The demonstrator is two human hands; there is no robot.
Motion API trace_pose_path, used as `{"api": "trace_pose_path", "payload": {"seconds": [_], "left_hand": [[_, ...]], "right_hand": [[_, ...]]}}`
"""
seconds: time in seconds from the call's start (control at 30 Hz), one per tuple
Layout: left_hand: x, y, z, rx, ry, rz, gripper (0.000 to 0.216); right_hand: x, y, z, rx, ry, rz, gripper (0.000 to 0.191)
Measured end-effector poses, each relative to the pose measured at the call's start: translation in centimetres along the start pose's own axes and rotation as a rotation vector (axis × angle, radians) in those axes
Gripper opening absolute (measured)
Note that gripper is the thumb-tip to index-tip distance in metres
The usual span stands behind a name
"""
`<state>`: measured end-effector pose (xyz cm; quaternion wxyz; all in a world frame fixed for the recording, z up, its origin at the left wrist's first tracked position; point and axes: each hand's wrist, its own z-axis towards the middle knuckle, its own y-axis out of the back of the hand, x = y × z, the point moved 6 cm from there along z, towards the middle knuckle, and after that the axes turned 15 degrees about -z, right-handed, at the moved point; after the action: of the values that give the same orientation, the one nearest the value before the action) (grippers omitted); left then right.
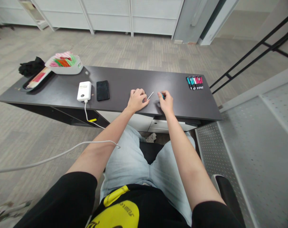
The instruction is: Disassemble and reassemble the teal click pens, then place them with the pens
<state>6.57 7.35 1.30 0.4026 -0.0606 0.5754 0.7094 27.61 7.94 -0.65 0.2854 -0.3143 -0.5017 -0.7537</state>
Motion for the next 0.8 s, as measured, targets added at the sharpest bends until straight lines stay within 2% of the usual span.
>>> {"api": "trace_pose_path", "payload": {"seconds": [0.13, 0.23, 0.37, 0.53, 0.8], "left_hand": [[-0.3, -0.3, 0.1, 0.065, -0.053, 0.000, 0.029], [-0.3, -0.4, 0.1, 0.044, -0.060, -0.001, 0.025], [-0.2, -0.9, 0.1, 0.067, -0.088, 0.000, 0.036], [0.3, -1.2, 0.3, 0.072, -0.055, 0.004, 0.027], [0.8, -1.0, 0.4, 0.018, 0.006, -0.019, 0.035]], "right_hand": [[-0.3, -0.4, 0.1, 0.030, 0.009, -0.012, 0.027], [-0.3, -0.4, 0.0, 0.032, 0.018, -0.010, 0.028], [-0.1, -0.4, -0.1, 0.056, 0.032, 0.015, 0.034], [-0.3, -0.6, 0.4, 0.055, 0.028, 0.033, 0.046], [-0.2, -0.6, 0.1, 0.048, -0.029, 0.046, 0.021]]}}
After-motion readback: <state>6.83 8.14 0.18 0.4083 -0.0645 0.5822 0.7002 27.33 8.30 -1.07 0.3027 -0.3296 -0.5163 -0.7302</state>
